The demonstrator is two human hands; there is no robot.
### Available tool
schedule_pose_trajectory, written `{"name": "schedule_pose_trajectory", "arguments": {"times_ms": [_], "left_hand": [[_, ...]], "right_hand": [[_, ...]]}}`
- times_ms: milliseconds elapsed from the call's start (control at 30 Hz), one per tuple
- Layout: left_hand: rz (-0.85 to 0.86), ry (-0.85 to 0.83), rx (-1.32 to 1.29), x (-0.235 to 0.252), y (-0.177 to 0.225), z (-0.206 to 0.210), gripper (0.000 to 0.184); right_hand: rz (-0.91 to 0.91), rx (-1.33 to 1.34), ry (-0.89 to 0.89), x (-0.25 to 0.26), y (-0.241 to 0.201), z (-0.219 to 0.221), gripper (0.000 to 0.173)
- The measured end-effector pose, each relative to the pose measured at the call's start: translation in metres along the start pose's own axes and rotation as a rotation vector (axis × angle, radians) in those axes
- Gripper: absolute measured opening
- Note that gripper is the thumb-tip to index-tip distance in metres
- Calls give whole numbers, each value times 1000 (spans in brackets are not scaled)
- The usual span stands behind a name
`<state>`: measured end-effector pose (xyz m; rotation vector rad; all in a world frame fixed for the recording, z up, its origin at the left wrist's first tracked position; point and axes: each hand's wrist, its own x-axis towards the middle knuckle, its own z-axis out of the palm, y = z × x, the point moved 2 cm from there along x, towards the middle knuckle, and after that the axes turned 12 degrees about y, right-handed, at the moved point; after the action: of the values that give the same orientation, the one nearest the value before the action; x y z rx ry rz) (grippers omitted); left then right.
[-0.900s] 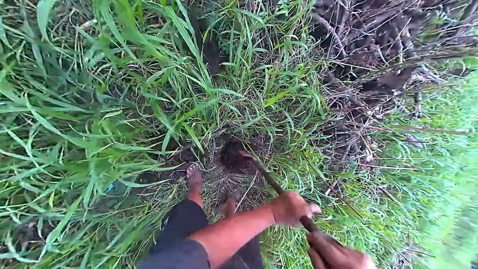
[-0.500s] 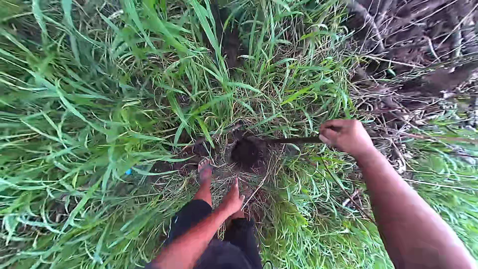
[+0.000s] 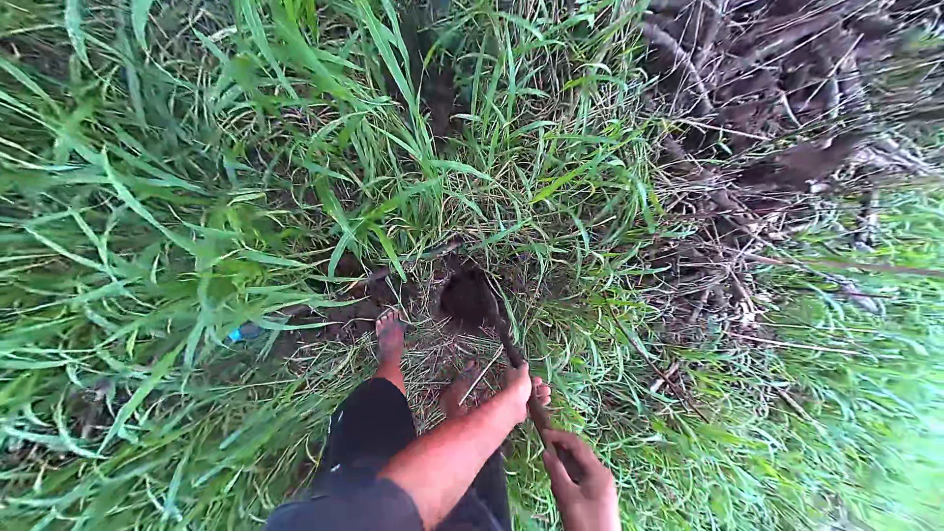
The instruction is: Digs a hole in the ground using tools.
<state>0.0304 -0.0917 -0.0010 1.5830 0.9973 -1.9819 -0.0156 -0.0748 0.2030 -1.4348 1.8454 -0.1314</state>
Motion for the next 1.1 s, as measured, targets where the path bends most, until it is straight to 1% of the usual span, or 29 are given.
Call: {"name": "schedule_pose_trajectory", "arguments": {"times_ms": [100, 167, 267, 333, 367, 433, 467, 533, 667, 733, 833, 933, 1033, 1100], "left_hand": [[-17, 77, -21, -30, -19, 12, 39], [27, 107, 60, -26, -28, 13, 34], [61, 173, 277, 17, -25, 13, 37], [99, 228, 456, 46, -10, 16, 40], [111, 252, 522, 55, -5, 18, 40], [105, 286, 611, 64, -14, 15, 41], [102, 297, 642, 68, -20, 17, 43], [115, 324, 716, 77, -28, 27, 48], [160, 395, 827, 97, -46, 45, 53], [170, 403, 798, 112, -55, 56, 53], [162, 428, 716, 120, -62, 84, 48], [192, 499, 687, 139, -70, 118, 45], [198, 526, 603, 160, -74, 154, 38], [205, 562, 581, 169, -82, 170, 35]], "right_hand": [[150, 255, 141, -29, -15, -33, 24], [241, 375, 189, -33, -16, -35, 23], [426, 434, 311, -16, 1, -2, 24], [487, 471, 414, 2, 23, 25, 23], [498, 481, 435, 7, 34, 33, 22], [497, 473, 443, 0, 55, 39, 22], [467, 458, 432, -5, 66, 37, 21], [392, 425, 407, -5, 87, 28, 21], [374, 401, 379, 5, 115, 6, 20], [382, 394, 359, 16, 126, -8, 20], [380, 398, 327, 38, 150, -31, 18], [372, 409, 303, 74, 187, -56, 18], [367, 410, 277, 113, 223, -78, 16], [372, 426, 264, 124, 245, -90, 16]]}}
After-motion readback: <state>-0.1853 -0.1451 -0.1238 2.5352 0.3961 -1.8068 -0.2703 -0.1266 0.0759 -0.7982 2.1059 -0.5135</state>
